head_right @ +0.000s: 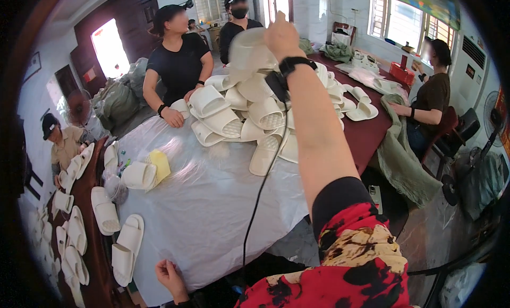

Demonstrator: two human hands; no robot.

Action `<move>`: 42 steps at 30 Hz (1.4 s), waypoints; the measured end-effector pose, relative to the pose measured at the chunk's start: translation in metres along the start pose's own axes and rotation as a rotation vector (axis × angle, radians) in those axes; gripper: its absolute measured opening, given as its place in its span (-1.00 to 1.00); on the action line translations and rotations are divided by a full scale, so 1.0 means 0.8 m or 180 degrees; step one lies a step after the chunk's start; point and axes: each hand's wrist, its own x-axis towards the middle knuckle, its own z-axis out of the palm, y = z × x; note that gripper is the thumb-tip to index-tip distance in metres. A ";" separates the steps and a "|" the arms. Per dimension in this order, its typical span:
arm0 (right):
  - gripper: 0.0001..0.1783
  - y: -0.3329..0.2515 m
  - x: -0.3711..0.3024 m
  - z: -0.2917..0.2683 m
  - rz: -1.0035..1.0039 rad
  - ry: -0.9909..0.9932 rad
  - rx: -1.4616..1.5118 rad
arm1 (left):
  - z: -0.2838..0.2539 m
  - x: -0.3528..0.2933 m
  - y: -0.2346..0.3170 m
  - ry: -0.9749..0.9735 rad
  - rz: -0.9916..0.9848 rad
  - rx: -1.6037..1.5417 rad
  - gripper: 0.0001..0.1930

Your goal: Manually assembling and stitching components for white slippers in a manufacturing setting.

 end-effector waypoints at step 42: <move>-0.21 0.062 -0.136 0.018 -0.1961 -0.2602 -0.2066 | 0.006 -0.005 0.013 -0.0100 0.0377 0.0680 -0.96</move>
